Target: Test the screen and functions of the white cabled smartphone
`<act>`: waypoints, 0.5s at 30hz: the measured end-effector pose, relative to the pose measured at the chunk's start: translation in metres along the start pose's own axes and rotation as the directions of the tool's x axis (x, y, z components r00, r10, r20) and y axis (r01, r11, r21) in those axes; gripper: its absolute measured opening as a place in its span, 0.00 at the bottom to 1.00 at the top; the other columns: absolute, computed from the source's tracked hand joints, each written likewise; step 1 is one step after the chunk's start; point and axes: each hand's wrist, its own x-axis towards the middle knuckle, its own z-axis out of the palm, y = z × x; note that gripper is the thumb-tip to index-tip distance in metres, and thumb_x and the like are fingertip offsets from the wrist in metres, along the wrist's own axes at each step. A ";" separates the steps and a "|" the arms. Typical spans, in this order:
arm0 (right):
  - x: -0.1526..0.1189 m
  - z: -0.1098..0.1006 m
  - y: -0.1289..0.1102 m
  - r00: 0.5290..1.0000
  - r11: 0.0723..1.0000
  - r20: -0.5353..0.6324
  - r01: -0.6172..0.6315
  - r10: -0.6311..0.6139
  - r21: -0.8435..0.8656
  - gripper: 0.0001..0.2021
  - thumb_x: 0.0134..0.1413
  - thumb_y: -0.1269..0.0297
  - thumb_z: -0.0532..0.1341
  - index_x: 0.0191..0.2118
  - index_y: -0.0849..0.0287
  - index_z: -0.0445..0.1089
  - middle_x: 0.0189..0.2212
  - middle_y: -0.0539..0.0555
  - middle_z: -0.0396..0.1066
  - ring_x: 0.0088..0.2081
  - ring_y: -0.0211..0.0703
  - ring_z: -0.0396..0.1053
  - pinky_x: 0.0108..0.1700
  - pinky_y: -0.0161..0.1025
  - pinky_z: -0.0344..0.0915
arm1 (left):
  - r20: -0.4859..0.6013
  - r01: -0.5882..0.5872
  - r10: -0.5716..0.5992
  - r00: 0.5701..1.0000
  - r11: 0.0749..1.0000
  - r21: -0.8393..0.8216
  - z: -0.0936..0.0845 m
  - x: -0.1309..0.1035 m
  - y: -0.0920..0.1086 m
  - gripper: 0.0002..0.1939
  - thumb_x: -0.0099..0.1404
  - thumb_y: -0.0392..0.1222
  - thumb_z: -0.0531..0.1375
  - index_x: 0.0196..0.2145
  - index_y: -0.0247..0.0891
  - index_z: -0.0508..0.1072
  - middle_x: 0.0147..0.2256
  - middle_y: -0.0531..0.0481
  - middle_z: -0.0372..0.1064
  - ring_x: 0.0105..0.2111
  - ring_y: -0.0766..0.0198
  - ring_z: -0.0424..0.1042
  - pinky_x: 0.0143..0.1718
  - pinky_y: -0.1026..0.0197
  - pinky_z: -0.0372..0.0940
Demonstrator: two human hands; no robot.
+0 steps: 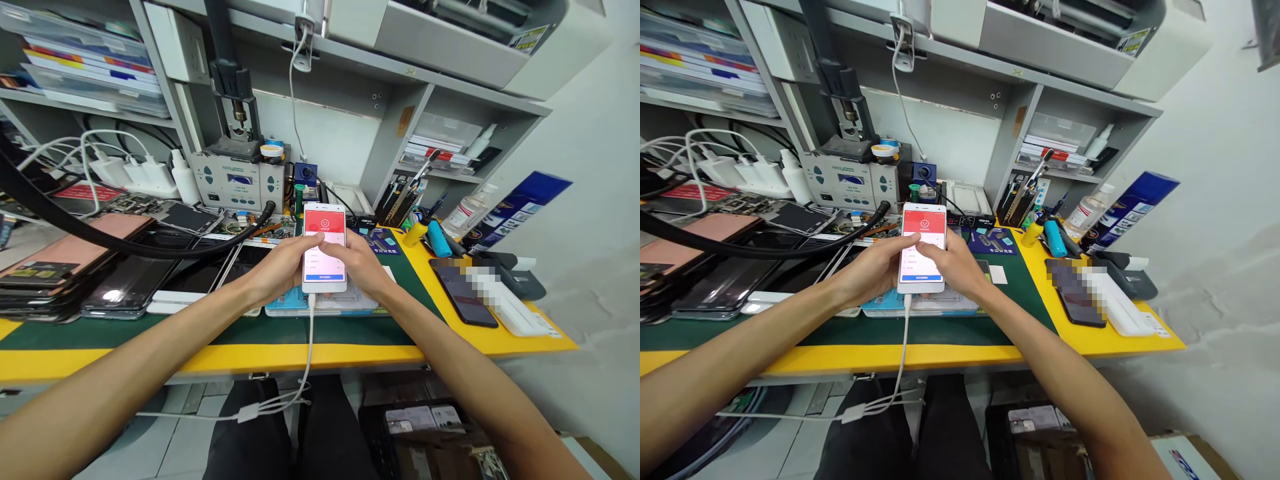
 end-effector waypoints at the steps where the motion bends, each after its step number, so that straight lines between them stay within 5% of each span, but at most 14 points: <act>1: 0.000 0.000 0.000 1.000 1.000 0.000 0.000 0.000 0.003 0.09 0.54 0.61 0.63 0.39 0.59 0.68 0.31 0.51 0.74 0.28 0.40 0.70 0.30 0.36 0.67 | -0.002 0.001 -0.001 1.000 1.000 -0.002 0.000 0.000 0.000 0.17 0.70 0.44 0.56 0.49 0.30 0.74 0.40 0.36 0.76 0.36 0.49 0.77 0.28 0.49 0.76; 15: 0.001 0.000 0.002 1.000 0.999 -0.007 0.027 -0.027 -0.018 0.08 0.54 0.62 0.61 0.37 0.59 0.69 0.29 0.50 0.73 0.27 0.40 0.70 0.28 0.35 0.64 | -0.057 0.003 -0.002 0.998 1.000 0.024 0.004 -0.002 0.003 0.14 0.69 0.42 0.57 0.42 0.27 0.74 0.39 0.35 0.76 0.35 0.51 0.76 0.29 0.51 0.75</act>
